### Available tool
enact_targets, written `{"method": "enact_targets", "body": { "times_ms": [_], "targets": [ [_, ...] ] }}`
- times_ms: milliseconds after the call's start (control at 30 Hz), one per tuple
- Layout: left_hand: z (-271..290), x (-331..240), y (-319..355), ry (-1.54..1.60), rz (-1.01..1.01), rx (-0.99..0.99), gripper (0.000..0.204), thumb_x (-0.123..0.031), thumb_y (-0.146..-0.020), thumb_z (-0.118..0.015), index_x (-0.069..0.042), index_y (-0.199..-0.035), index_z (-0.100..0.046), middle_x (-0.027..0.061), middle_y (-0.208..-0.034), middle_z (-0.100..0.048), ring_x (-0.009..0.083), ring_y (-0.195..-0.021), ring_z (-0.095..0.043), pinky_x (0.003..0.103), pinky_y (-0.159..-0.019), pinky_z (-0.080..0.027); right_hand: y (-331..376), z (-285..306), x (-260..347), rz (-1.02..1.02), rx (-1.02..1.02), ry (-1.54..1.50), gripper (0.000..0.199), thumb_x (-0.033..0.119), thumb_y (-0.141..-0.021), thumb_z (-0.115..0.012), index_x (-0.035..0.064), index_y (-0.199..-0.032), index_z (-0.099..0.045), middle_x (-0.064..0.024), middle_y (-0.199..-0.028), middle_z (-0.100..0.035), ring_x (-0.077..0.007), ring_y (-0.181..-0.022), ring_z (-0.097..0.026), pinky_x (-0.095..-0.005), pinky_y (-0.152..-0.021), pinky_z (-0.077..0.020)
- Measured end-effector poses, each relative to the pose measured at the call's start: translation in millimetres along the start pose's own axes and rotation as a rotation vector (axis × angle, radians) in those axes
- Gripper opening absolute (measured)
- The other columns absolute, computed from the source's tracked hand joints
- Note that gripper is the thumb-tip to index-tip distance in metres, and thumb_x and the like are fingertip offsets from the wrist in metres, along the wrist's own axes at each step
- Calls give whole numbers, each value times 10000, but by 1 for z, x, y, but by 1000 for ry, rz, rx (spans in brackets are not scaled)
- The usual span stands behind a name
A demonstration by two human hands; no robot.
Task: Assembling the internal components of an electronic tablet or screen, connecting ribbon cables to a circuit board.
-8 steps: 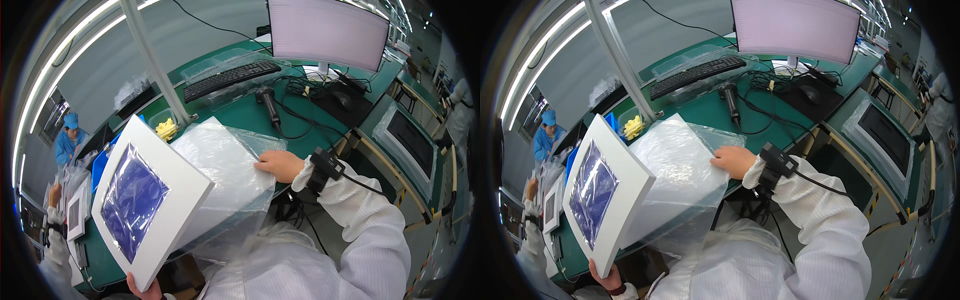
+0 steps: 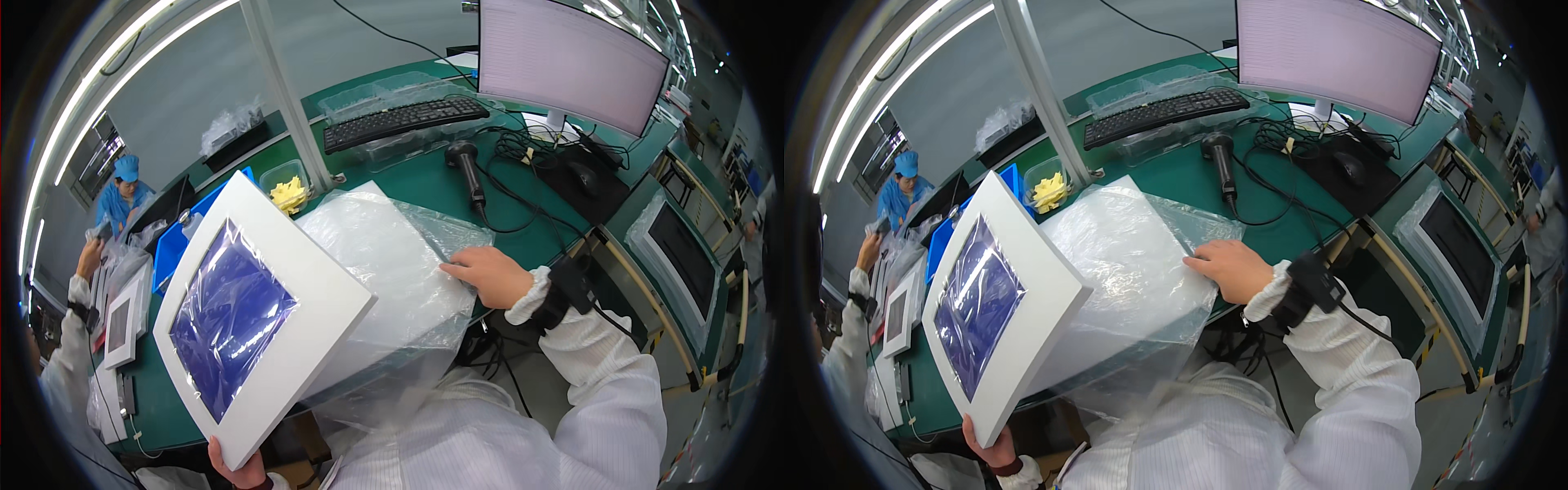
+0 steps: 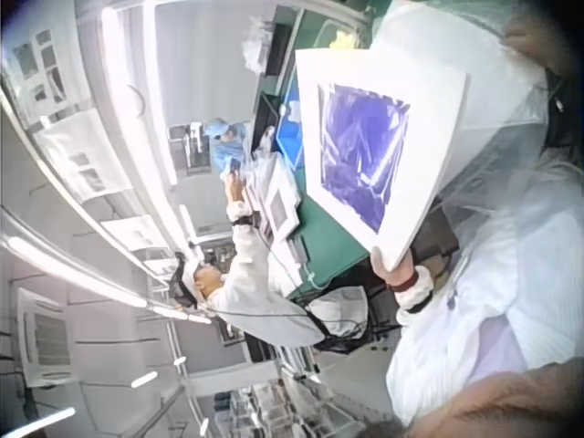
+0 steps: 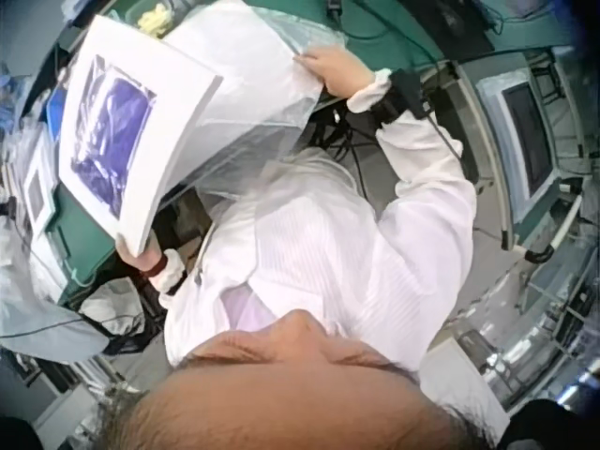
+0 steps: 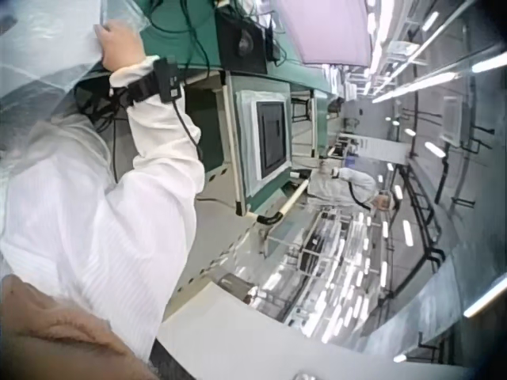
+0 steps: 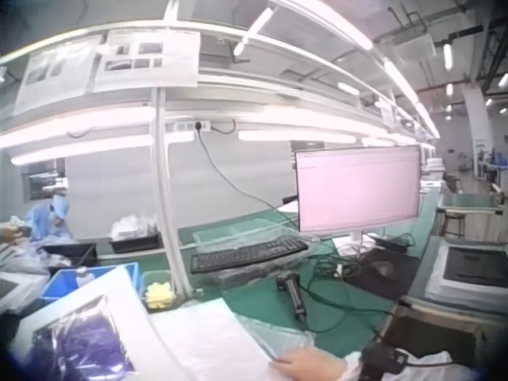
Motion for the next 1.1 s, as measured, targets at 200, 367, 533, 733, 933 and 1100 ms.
{"method": "enact_targets", "body": {
  "times_ms": [200,367,533,733,933,1100],
  "targets": [
    [-44,10,-7,560,330,-81,405,-223,-765,-496,-5,-1100,-434,124,-1010,-541,237,-908,-537,360,-759,-448,-28,23,37,68,136,13,510,13,-619,-577,77,-1112,-463,-128,-1116,-457,-295,-1044,-421,-361,-841,-354],
    [-32,-4,-29,552,283,-71,412,-219,-743,-499,1,-1088,-448,142,-947,-565,266,-861,-560,389,-764,-447,-32,-14,142,509,440,-33,671,156,-635,-643,140,-1227,-329,-144,-1309,-256,-318,-1133,-349,-421,-888,-338],
    [-13,-27,-40,594,165,-79,362,-201,-742,-501,4,-1040,-477,145,-910,-578,264,-841,-572,390,-748,-455,-10,-50,161,805,428,73,531,125,-750,-499,157,-1241,-299,-103,-1326,-227,-305,-1153,-331,-435,-884,-358],
    [12,-37,-45,616,127,-166,393,-187,-743,-500,4,-1083,-456,138,-948,-571,266,-852,-571,391,-759,-454,-51,-27,134,358,126,-277,298,68,-748,-475,57,-1042,-522,-133,-984,-564,-238,-873,-568,-275,-715,-467],
    [21,-47,-55,612,92,-100,415,-185,-750,-498,7,-1112,-431,139,-998,-552,268,-905,-551,391,-795,-438,-111,-50,140,-20,131,-600,294,118,-780,-495,24,-1058,-495,-176,-995,-543,-263,-884,-556,-320,-717,-455],
    [5,-48,-60,599,137,-83,431,-187,-749,-494,10,-1125,-421,144,-1012,-544,273,-910,-546,388,-804,-432,-113,-60,207,370,151,-256,459,274,-794,-530,12,-1153,-416,-186,-1104,-479,-307,-989,-490,-345,-793,-422]
  ]
}}
Point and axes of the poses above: each hand's wrist, its own y-axis away from the middle knuckle, its own z-axis out of the back of the hand, x = y × z, the point moved 10 cm from there along -y, towards the middle knuckle
